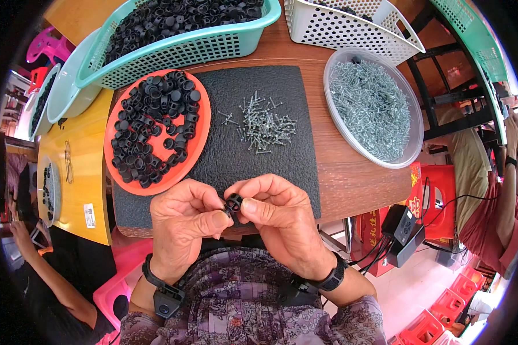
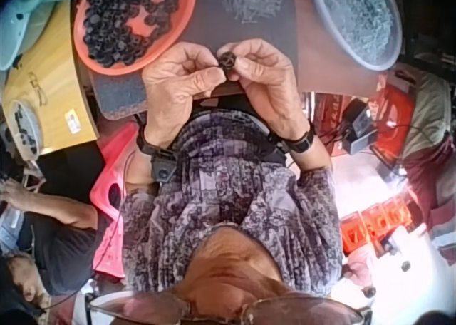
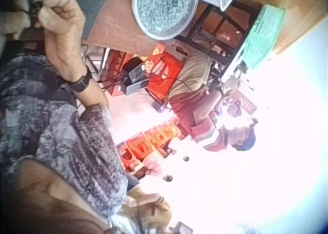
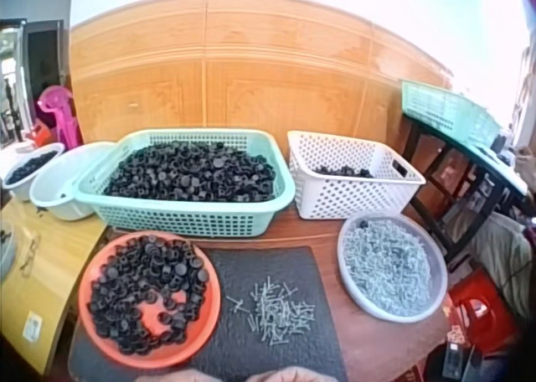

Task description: Assembling small black plastic components by inserting metal pins.

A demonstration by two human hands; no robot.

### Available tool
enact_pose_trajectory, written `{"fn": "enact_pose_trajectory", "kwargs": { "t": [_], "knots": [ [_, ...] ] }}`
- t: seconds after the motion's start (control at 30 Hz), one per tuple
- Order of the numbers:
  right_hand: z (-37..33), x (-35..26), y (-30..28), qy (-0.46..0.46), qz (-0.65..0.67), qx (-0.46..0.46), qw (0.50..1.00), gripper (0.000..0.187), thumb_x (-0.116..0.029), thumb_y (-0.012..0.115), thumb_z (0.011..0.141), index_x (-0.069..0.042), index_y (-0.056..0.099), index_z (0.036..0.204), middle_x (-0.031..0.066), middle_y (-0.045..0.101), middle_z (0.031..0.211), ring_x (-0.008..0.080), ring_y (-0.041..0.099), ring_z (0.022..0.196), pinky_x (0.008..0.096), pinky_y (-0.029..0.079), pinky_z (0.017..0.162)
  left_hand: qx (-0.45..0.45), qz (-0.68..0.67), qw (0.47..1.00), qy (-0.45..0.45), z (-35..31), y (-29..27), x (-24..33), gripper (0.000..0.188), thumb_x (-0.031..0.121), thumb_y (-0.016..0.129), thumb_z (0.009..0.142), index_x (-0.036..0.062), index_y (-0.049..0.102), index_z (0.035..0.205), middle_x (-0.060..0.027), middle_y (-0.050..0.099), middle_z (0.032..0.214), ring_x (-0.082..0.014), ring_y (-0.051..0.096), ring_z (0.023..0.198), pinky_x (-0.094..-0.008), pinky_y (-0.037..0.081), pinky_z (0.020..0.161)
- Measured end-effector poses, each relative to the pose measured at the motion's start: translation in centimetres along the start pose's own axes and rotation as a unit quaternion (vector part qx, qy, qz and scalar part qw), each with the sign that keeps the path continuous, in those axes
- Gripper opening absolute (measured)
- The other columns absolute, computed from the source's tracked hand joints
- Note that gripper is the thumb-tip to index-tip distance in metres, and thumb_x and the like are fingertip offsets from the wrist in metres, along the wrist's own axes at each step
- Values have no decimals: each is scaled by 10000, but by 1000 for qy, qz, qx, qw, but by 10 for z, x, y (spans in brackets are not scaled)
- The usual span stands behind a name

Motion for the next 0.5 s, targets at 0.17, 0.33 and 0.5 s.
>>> {"fn": "enact_pose_trajectory", "kwargs": {
  "t": [0.17, 0.33, 0.5],
  "knots": [
    [1, 0, 1, -4, -4, -6, 1000, 160, -4, 648, 805, 5, 598, 957, 153, 611, 1055, 135, 587, 837, 244, 473, 749, -3, 0, 1000, 4, 0, 0, 0, 207, 16, 741, 721, -48, 581, 836, -116, 629, 697, -117, 572, 557, -206, 453, 488],
    [1, 0, 0, -3, -2, -5, 1000, 158, 4, 646, 803, 6, 598, 954, 153, 612, 1053, 136, 591, 844, 243, 477, 755, -1, -1, 1000, 0, 1, 0, 0, 204, 16, 739, 723, -48, 581, 834, -116, 629, 695, -116, 578, 561, -198, 454, 489],
    [1, 1, 1, -5, -5, -9, 1000, 157, 4, 644, 804, 6, 598, 954, 152, 613, 1048, 140, 592, 850, 245, 476, 763, 1, 4, 1000, 2, -1, 0, 2, 208, 24, 741, 723, -48, 581, 834, -118, 631, 697, -116, 578, 559, -198, 454, 490]
  ]
}}
Point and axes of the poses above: each hand's wrist, its own z-axis towards the middle knuckle, its own y-axis out of the palm, x = y × z, the point moved 9 cm from there along z, towards the middle knuckle
